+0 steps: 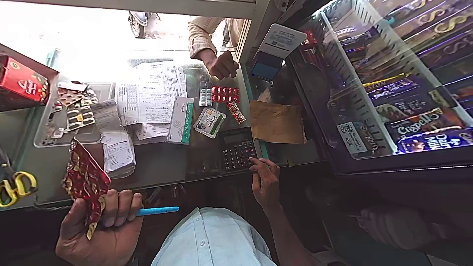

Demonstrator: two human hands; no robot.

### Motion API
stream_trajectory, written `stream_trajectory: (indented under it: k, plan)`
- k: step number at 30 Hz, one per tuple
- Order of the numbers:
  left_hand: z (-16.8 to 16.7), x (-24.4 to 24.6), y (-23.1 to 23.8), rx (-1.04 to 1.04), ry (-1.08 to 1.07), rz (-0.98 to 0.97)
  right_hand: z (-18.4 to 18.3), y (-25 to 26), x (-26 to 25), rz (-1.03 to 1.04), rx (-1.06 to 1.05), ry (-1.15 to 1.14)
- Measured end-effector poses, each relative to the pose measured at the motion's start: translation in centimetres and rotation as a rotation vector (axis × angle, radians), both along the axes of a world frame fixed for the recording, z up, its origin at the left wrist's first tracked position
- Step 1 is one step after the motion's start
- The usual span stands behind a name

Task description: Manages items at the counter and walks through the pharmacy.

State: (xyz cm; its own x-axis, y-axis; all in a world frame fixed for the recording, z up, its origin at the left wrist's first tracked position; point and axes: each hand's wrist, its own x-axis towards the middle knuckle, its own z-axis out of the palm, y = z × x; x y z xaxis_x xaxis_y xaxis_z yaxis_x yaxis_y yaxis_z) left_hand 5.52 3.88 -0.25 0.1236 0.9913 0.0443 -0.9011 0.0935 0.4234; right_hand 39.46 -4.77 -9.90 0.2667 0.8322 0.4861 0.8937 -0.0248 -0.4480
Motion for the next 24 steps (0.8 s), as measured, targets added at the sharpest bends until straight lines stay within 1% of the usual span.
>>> stream_trajectory:
  k: [5,9,15,17,21,24]
  plan:
    - [0.1,0.1,0.2,-0.005,-0.006,-0.021,0.0,0.5,0.1,0.004,0.025,-0.02]
    - [-0.1,-0.1,0.1,-0.015,0.024,-0.004,-0.4,0.4,-0.1,0.0,-0.018,-0.021]
    - [-0.2,0.2,0.0,-0.026,0.009,0.0,-0.3,0.3,0.2,0.022,-0.021,-0.026]
    - [-0.2,0.3,0.0,-0.019,0.014,0.004,-0.1,0.2,-0.3,0.059,-0.004,-0.018]
    - [0.1,0.8,0.1,-0.019,0.031,0.016,0.0,0.4,-2.9,0.216,-0.002,-0.016]
    - [0.2,0.8,0.0,-0.004,0.032,0.014,-0.5,1.1,-4.3,0.235,-0.036,-0.049]
